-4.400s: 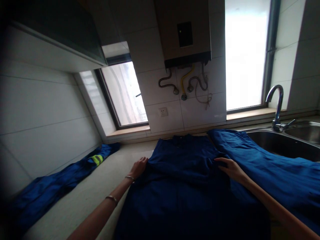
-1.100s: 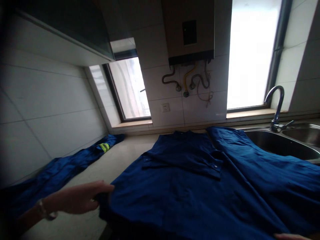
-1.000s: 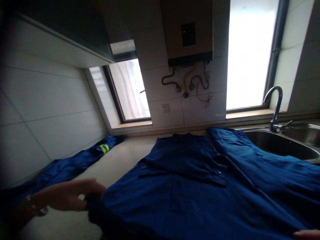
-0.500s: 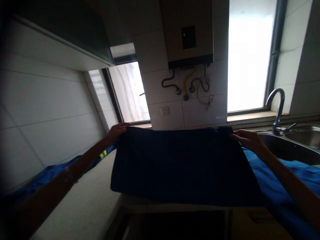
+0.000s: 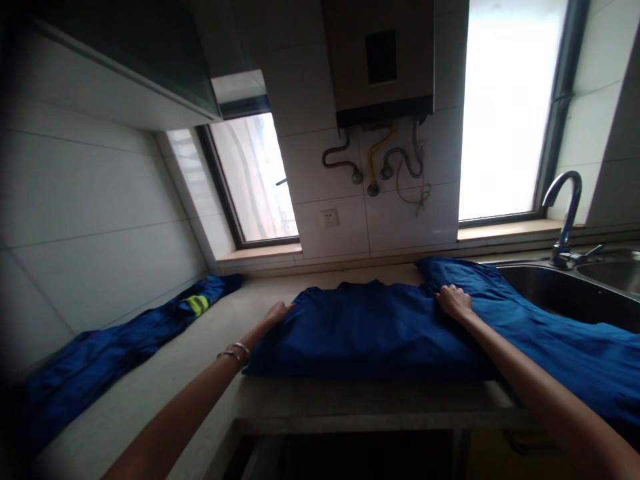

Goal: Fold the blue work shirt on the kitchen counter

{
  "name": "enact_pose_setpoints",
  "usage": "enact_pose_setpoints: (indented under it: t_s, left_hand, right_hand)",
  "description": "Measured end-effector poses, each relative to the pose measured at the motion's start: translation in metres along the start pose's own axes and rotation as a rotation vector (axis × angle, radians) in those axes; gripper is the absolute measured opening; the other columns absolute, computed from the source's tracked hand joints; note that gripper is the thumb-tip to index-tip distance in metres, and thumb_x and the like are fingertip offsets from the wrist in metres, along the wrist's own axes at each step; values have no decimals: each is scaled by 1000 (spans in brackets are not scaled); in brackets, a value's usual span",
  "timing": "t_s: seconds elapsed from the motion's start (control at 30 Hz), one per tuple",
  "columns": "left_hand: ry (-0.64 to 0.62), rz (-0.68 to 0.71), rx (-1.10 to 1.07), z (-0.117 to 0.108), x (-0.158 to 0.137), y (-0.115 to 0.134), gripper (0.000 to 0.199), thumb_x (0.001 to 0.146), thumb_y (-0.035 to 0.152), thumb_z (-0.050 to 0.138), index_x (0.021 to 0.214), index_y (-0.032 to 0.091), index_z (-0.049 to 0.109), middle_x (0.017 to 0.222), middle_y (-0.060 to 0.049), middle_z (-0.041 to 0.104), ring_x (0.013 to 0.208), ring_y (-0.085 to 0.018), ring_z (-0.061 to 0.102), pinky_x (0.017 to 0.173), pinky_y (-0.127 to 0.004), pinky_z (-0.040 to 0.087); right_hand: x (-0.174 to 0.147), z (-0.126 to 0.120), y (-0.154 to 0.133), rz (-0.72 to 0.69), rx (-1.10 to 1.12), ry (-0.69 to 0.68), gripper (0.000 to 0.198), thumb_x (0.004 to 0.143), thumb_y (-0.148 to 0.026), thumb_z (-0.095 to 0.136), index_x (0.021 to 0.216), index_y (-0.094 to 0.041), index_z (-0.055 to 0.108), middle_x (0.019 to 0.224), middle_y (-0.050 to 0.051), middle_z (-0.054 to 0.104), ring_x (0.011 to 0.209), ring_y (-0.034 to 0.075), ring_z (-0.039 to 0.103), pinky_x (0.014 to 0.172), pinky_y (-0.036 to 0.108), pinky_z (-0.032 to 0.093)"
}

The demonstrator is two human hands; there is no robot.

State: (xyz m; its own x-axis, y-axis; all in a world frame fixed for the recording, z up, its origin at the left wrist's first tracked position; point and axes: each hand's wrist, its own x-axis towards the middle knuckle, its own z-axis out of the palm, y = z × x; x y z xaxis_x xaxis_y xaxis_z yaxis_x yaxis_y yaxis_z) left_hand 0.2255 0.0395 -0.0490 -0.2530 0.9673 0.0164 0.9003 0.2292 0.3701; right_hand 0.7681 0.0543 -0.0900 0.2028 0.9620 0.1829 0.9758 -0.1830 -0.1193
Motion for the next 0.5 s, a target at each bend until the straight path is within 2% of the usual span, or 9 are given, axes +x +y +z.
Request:
enact_pose_setpoints:
  t_s: [0.1, 0.27, 0.4, 0.5]
  left_hand:
    - [-16, -59, 19, 14, 8, -8, 44, 85, 46, 47, 93, 5, 61, 102, -23, 64, 96, -29, 61, 70, -28, 42]
    - [12, -105, 43, 26, 7, -17, 42, 86, 43, 43, 102, 8, 60, 114, -23, 59, 105, -30, 58, 74, -30, 43]
    - [34, -110, 62, 27, 2, -20, 42, 88, 42, 37, 106, 11, 59, 116, -22, 59, 109, -32, 55, 80, -34, 43]
    - [-3, -112, 49, 18, 0, -24, 43, 87, 45, 39, 100, 9, 60, 109, -22, 62, 106, -32, 57, 79, -33, 44]
  right_hand:
    - [6, 3, -2, 7, 2, 5, 37, 91, -37, 37, 100, -13, 63, 107, 20, 59, 97, 30, 58, 74, 36, 44]
    - [4, 3, -1, 41, 9, 117, 39, 94, -29, 25, 109, -13, 57, 106, 20, 60, 90, 27, 62, 73, 36, 43]
    - [3, 2, 4, 99, 29, -3, 36, 92, -29, 29, 106, -14, 59, 104, 20, 62, 92, 29, 62, 72, 36, 42]
    - [5, -6, 10, 98, 71, -57, 32, 89, -32, 40, 108, -13, 58, 106, 21, 61, 94, 29, 61, 72, 34, 42]
